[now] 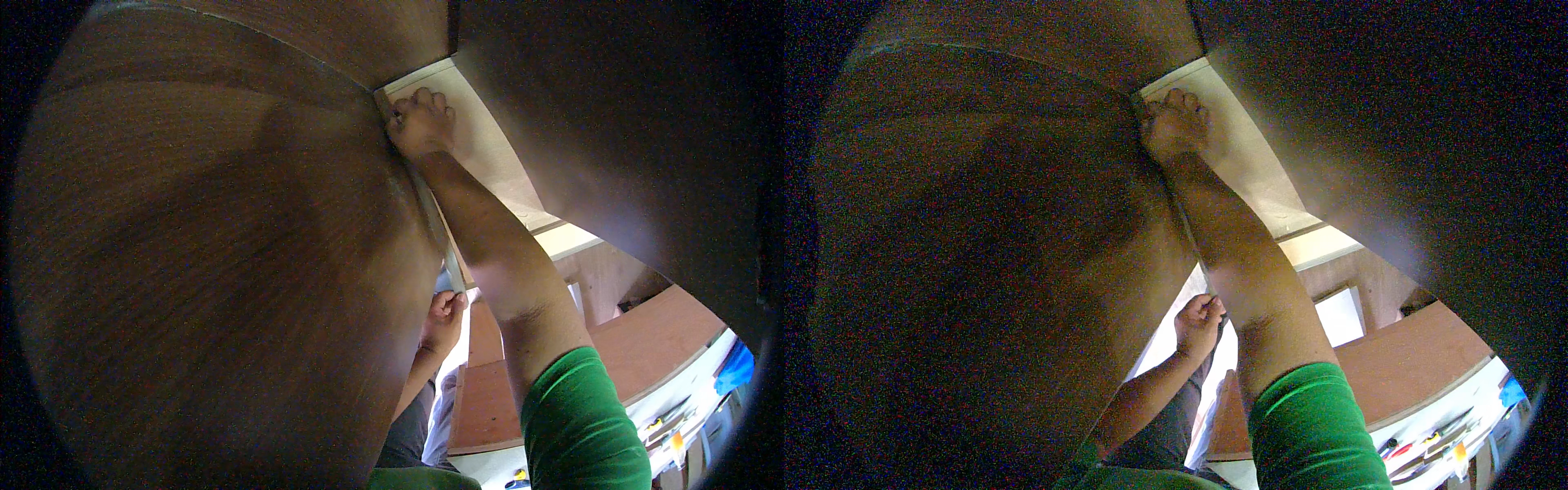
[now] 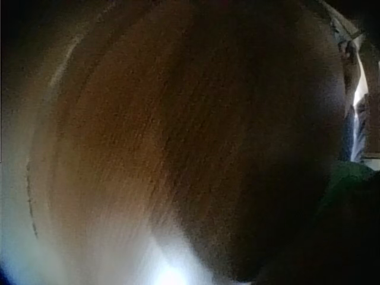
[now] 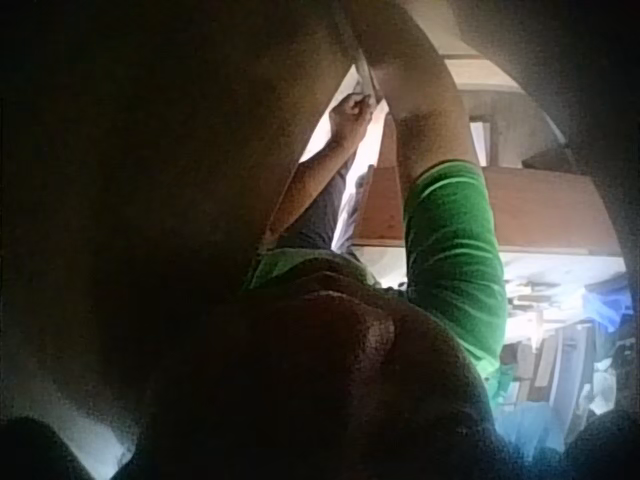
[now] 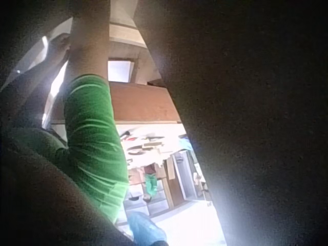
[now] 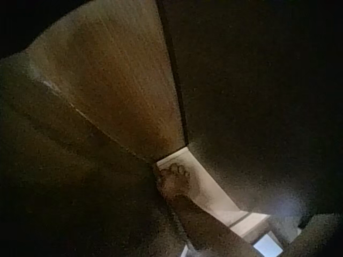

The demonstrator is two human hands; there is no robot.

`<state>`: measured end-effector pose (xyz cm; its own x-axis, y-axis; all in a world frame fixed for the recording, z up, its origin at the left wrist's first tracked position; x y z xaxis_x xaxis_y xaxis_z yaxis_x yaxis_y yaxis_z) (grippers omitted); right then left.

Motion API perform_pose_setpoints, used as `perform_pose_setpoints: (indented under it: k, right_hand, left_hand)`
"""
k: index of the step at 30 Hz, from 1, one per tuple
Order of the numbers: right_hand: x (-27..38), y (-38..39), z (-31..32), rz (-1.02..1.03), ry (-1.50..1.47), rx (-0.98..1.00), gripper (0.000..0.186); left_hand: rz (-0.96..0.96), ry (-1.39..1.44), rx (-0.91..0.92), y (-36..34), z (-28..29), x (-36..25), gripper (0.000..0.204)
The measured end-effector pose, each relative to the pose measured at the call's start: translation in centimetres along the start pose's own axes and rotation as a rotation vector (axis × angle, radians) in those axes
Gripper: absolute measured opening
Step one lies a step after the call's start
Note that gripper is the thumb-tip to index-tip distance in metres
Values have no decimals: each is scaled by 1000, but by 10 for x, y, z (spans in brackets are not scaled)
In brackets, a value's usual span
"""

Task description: The person applies adhesive and edging tape to the edges of wooden furniture panels by hand.

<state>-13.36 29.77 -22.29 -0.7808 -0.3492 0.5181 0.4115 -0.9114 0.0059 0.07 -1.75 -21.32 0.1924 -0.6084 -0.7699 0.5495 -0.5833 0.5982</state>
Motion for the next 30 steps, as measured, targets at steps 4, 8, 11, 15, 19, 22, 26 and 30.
perform_pose_setpoints:
  k: [4, 8, 11, 15, 19, 22, 26, 30]
  right_hand:
    - [0, 2, 3, 18, 0, 55, 28]
    - [4, 1, 3, 20, -10, 38, 28]
    - [-3, 2, -1, 20, 3, 23, 28]
    - [3, 3, 0, 67, 36, -89, 29]
    - [5, 4, 2, 50, 8, 14, 29]
    - [3, 3, 3, 41, 10, 37, 29]
    - [-4, 2, -3, 29, 11, 13, 29]
    - [2, 1, 0, 34, -4, -15, 29]
  left_hand:
    - [-1, 50, 36, 1, 1, 1, 21]
    - [-33, 7, 19, 2, 4, -12, 17]
    - [-73, 30, 23, 1, 1, -8, 15]
    - [-95, 2, 7, 0, 4, -13, 13]
    - [-46, 99, 1, 0, 3, -8, 11]
    - [-42, 76, 5, 2, 2, -17, 11]
    - [2, 101, -7, 4, -2, -22, 11]
    - [-55, 8, -11, 4, 3, -31, 12]
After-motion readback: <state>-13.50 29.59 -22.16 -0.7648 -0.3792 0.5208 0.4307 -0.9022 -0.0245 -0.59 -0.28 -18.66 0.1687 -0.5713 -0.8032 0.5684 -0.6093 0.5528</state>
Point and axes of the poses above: each hand's wrist, its own y-axis away from the middle knuckle, its own z-axis out of the back of the hand, x = y × z, the point moved 4 cm from there along -y, towards the middle knuckle, and after that the axes turned 2 degrees about y, right-handed, at the moved point
